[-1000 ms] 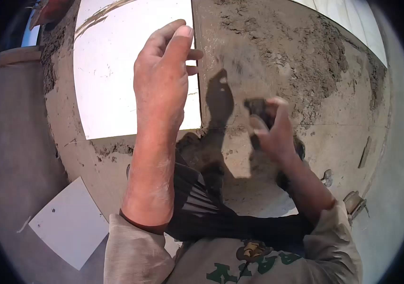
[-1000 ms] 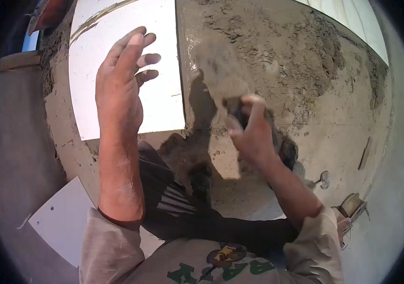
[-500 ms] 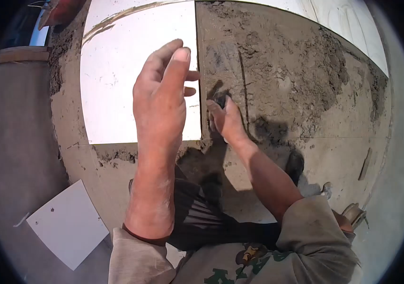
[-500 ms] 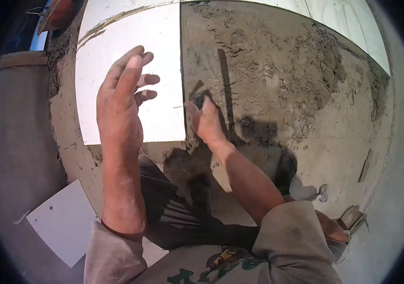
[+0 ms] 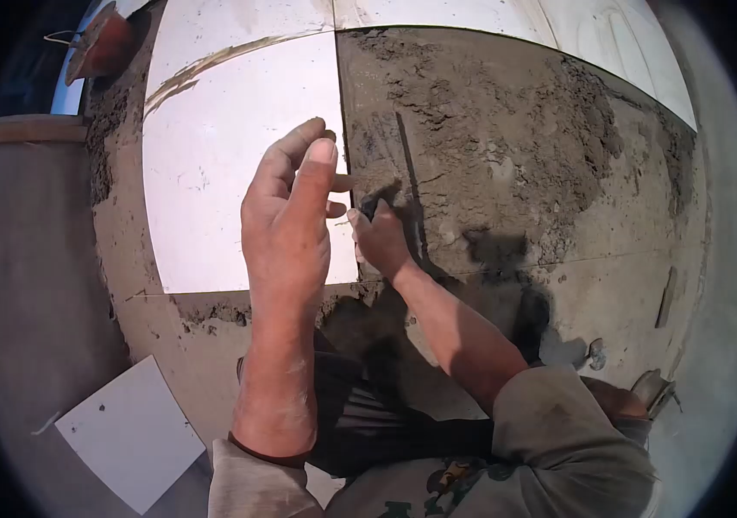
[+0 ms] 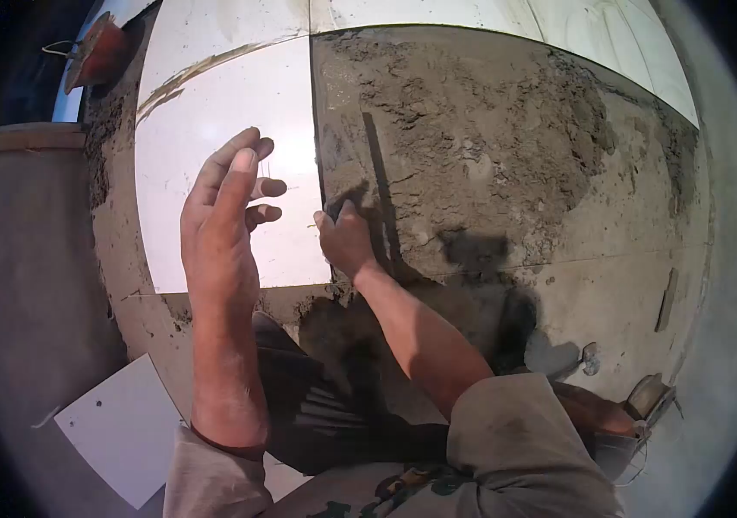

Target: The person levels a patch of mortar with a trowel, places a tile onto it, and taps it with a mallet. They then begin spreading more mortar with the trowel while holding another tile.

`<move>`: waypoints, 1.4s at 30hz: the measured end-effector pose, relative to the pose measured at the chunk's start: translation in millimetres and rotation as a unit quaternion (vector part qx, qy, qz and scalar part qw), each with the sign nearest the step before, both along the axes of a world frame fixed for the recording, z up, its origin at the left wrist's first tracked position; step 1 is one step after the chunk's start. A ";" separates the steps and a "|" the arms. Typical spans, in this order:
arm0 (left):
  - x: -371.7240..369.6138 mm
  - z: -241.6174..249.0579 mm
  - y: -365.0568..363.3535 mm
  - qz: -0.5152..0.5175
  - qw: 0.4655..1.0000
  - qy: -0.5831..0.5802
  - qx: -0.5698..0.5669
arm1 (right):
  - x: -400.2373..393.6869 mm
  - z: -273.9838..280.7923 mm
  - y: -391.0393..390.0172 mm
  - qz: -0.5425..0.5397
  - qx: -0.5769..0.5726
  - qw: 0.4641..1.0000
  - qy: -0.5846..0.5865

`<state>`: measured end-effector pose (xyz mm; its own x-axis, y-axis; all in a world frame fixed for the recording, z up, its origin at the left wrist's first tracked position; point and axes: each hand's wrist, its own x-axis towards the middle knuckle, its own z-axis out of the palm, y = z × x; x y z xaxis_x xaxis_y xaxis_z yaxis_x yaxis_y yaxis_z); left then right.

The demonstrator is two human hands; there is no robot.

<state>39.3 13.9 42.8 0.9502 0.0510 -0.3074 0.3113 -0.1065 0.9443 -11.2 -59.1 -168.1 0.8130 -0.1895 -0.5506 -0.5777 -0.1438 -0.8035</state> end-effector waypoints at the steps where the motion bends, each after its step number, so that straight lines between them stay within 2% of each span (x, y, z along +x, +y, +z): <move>1: -0.1 -0.1 -1.1 -0.003 1.000 0.001 -0.001 | 0.7 0.0 0.5 -0.003 0.010 1.000 -0.007; 3: 1.0 -1.4 -3.4 -0.006 1.000 0.003 -0.006 | -0.9 3.3 -5.0 0.019 -0.015 1.000 0.002; 5: 2.8 -3.6 -8.4 -0.009 1.000 0.008 0.006 | 2.2 7.6 -6.2 0.039 -0.090 0.995 -0.012; 10: 11.1 -6.0 -26.8 -0.026 0.999 0.027 0.002 | 10.1 9.9 -28.8 0.035 -0.151 0.988 -0.010; 13: 17.2 -9.7 -34.6 -0.031 0.999 0.030 -0.017 | 14.5 -0.5 -56.8 0.001 -0.139 0.990 -0.025; 18: 17.6 -7.9 -35.5 -0.035 0.999 0.020 0.005 | 23.8 -17.2 -121.0 0.030 -0.138 0.989 -0.048; 20: 17.0 -5.0 -30.1 -0.029 0.999 0.027 0.001 | 25.4 -21.8 -147.0 -0.035 -0.158 0.987 0.020; 21: 17.5 -3.1 -27.1 -0.025 0.999 0.034 -0.003 | 26.5 -7.6 -159.8 -0.034 -0.161 0.986 0.014; 23: 15.2 -2.3 -21.4 -0.024 0.999 0.028 -0.008 | 28.7 36.4 -182.9 -0.019 -0.099 0.989 0.105; 24: 13.0 -1.1 -19.0 -0.026 0.999 0.031 0.001 | 26.6 33.0 -188.0 -0.020 -0.106 0.989 0.102; 26: 11.6 2.2 -13.7 -0.030 0.999 0.035 0.004 | 22.7 12.4 -193.4 0.017 -0.167 0.986 0.020; 27: 10.6 4.9 -10.7 -0.029 0.999 0.033 0.001 | 21.4 9.7 -194.8 0.017 -0.170 0.985 0.018; 29: 8.5 7.7 -4.9 -0.016 1.000 0.023 0.011 | 22.0 3.6 -201.4 0.010 -0.333 0.943 -0.013; 30: 6.8 6.6 -1.6 -0.011 1.000 0.024 0.007 | 25.0 23.3 -204.0 0.016 -0.336 0.942 -0.013; 32: 4.9 4.3 3.6 -0.010 1.000 -0.001 0.018 | 36.8 82.3 -209.9 0.014 -0.263 0.963 0.062; 33: 3.3 5.2 3.8 -0.005 1.000 0.000 0.015 | 38.3 81.4 -218.6 0.019 -0.266 0.962 0.061; 35: 0.9 10.4 0.8 -0.034 0.999 0.002 0.013 | 47.0 77.3 -243.4 0.137 -0.430 0.886 -0.110; 36: -1.9 12.6 -2.0 -0.046 0.999 0.006 -0.003 | 57.3 82.3 -250.5 0.203 -0.413 0.882 -0.101; 37: -3.7 13.7 -3.0 -0.057 0.998 0.012 0.007 | 67.2 83.6 -252.6 0.205 -0.411 0.882 -0.105; 39: -8.6 18.5 -4.5 -0.065 0.998 0.012 0.020 | 88.2 89.7 -254.7 0.329 -0.482 0.812 -0.029; 40: -11.9 21.8 -5.3 -0.057 0.998 0.007 0.023 | 92.6 86.4 -252.5 0.339 -0.508 0.785 -0.104; 41: -16.9 25.8 -5.9 -0.049 0.998 -0.007 0.035 | 104.3 77.5 -256.5 0.344 -0.504 0.784 -0.113; 42: -23.5 30.2 -7.1 -0.042 0.998 -0.018 0.049 | 120.1 63.8 -262.4 0.376 -0.527 0.740 -0.181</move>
<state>15.8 6.7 73.0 0.9626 -0.0015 -0.2711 0.2638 -0.2241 0.9382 108.9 -321.5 -104.3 0.9646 0.2236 -0.1396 0.2111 -0.9724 -0.0991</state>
